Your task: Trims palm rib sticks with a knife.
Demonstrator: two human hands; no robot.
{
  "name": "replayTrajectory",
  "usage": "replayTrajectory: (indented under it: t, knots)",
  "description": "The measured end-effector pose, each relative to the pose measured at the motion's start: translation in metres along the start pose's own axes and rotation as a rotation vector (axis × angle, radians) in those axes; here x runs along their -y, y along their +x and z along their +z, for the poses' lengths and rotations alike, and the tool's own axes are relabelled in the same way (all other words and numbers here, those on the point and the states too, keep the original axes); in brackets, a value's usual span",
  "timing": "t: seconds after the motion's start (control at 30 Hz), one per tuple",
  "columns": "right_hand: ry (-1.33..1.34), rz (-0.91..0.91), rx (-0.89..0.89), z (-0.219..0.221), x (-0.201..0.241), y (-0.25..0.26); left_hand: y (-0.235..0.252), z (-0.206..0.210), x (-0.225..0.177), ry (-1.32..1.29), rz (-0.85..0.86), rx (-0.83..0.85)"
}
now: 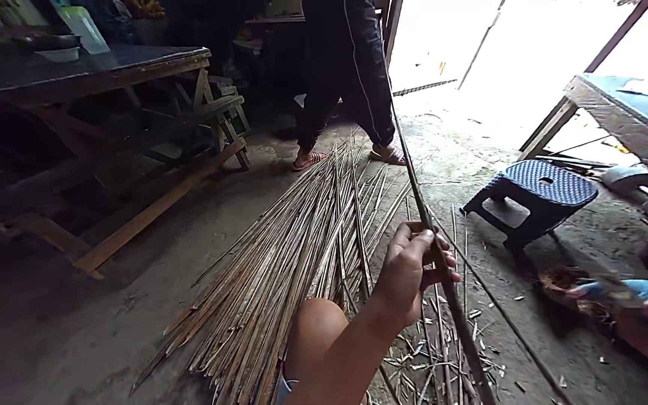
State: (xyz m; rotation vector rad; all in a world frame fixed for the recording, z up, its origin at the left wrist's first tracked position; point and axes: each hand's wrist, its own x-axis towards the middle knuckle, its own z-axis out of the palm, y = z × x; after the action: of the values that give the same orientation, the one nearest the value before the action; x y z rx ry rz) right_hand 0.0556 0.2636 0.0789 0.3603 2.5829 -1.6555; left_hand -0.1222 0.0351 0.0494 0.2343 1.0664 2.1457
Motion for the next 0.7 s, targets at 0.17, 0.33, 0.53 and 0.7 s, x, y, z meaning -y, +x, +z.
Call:
replayTrajectory:
  t: [0.17,0.33,0.53,0.7]
  knots:
    - [-0.132,-0.368,0.003,0.064,0.038,0.000,-0.007,0.006,0.004,-0.006,-0.032,0.079]
    - [-0.051,-0.232,-0.339,0.036,0.000,0.044,-0.015,0.007,0.008,-0.065,-0.038,0.095]
    - [-0.120,-0.487,-0.214,0.042,-0.024,0.043,-0.026,0.008,0.005,-0.100,0.007,0.130]
    - [-0.064,-0.659,-0.100,0.047,-0.015,0.058,-0.028,0.010,0.006,-0.094,0.048,0.101]
